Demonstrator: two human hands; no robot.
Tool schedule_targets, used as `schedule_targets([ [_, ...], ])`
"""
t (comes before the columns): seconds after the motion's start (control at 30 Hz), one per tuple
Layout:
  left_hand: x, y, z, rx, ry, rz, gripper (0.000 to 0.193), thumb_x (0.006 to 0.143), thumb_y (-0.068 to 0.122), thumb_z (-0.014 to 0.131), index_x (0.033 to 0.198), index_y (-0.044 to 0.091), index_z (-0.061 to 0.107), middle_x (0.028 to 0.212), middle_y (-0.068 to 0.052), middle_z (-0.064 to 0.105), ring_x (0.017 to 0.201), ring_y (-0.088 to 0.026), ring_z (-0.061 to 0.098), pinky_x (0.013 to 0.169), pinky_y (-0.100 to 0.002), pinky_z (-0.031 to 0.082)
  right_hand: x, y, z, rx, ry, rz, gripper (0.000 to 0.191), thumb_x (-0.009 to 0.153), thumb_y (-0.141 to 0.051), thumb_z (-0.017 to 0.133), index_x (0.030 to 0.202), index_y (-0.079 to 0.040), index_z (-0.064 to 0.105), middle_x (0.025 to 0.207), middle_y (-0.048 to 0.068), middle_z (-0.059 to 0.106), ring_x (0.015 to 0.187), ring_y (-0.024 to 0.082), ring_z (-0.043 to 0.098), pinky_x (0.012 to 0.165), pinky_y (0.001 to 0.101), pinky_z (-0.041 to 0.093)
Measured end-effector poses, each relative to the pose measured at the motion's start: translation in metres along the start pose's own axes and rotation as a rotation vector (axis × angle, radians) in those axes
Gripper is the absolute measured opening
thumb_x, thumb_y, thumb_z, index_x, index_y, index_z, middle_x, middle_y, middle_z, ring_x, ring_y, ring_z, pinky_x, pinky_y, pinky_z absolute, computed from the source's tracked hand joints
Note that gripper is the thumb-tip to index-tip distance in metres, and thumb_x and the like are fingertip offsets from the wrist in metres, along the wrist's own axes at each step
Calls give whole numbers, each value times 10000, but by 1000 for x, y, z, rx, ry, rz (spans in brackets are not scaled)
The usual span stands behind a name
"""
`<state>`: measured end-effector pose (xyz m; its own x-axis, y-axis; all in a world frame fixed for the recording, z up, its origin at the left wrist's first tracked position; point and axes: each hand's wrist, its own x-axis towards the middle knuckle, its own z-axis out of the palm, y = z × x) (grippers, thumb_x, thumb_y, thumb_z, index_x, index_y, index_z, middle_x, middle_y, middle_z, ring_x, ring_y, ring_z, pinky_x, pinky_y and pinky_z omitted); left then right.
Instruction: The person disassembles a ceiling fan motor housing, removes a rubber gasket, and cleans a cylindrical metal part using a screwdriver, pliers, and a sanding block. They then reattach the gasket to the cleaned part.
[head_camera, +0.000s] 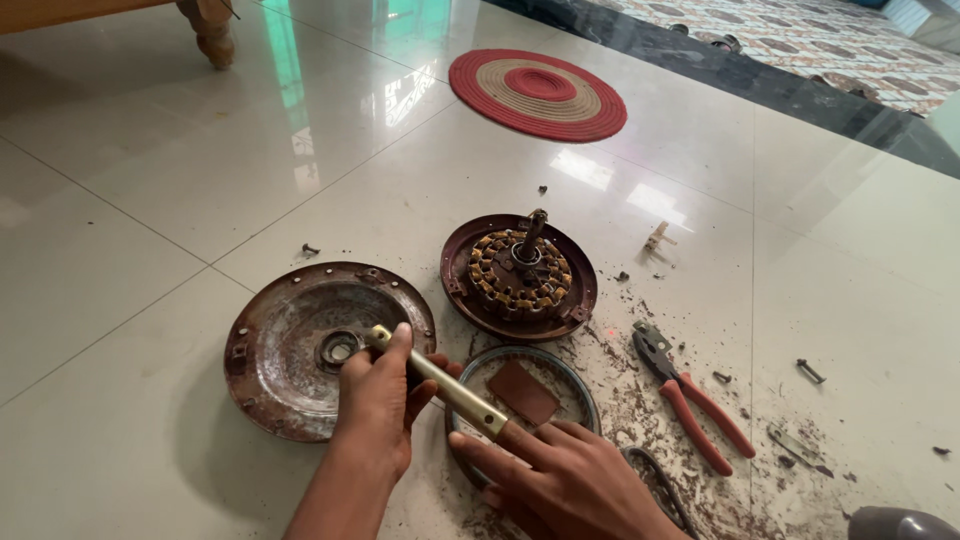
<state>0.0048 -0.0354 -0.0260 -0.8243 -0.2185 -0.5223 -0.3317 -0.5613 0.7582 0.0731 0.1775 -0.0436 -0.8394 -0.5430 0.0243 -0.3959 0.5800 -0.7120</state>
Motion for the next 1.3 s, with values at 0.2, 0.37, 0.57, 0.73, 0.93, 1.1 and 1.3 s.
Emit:
schedule_targets([
  [0.2, -13, -2, 18, -193, -6, -50, 186, 983, 178, 572, 1008, 3, 514, 900, -183, 703, 802, -255, 739, 697, -276, 638, 2, 12, -20, 1455, 102, 271, 750, 987, -513, 563, 1608, -266, 222, 1439, 268, 555, 771, 300, 777, 672, 431, 646],
  [0.37, -20, 10, 16, -274, -200, 37, 176, 1011, 143, 611, 995, 25, 481, 897, -145, 660, 798, -223, 714, 725, -267, 667, 14, 20, -2, 1205, 123, 563, 748, 963, -402, 591, 1591, -291, 199, 1394, 174, 647, 663, 333, 717, 629, 490, 589],
  [0.57, -8, 0, 7, -206, -103, -107, 314, 1022, 267, 567, 951, -32, 500, 862, -229, 705, 717, -231, 756, 613, -204, 579, 1, 6, 11, 12, -21, 62, 703, 1041, -482, 489, 1642, -212, 245, 902, 199, 756, 677, 267, 749, 717, 435, 665],
  [0.73, 6, -10, -2, -156, -74, -44, 306, 1046, 263, 554, 1013, -41, 544, 839, -192, 702, 618, -161, 602, 478, -185, 536, -2, -2, 7, 63, 22, -300, 477, 1109, -340, 430, 1498, -67, 467, 1102, 234, 735, 830, 306, 762, 808, 506, 611],
  [0.93, 12, 20, -17, -405, 163, -44, 273, 1074, 259, 477, 1146, -4, 470, 907, -171, 660, 692, -180, 682, 604, -196, 597, -25, 26, 4, 93, 194, 51, 312, 1073, -300, 553, 1144, -110, 789, 976, 75, 830, 848, 195, 811, 790, 342, 664],
  [1.1, 17, 13, -16, -335, 94, -86, 420, 1079, 318, 405, 1296, -40, 442, 1005, -173, 638, 718, -163, 687, 652, -259, 621, -47, 88, -27, -313, 255, 759, 561, 918, -384, 667, 1366, -69, 546, 1159, 201, 660, 914, 276, 800, 886, 403, 659],
  [1.3, 34, 1, -24, -272, 146, -201, 409, 1076, 270, 432, 1359, -25, 419, 1024, -194, 668, 727, -139, 656, 609, -225, 588, -64, 128, -29, -358, 307, 695, 547, 872, -402, 694, 1304, -78, 609, 1250, 190, 639, 993, 277, 759, 922, 428, 634],
])
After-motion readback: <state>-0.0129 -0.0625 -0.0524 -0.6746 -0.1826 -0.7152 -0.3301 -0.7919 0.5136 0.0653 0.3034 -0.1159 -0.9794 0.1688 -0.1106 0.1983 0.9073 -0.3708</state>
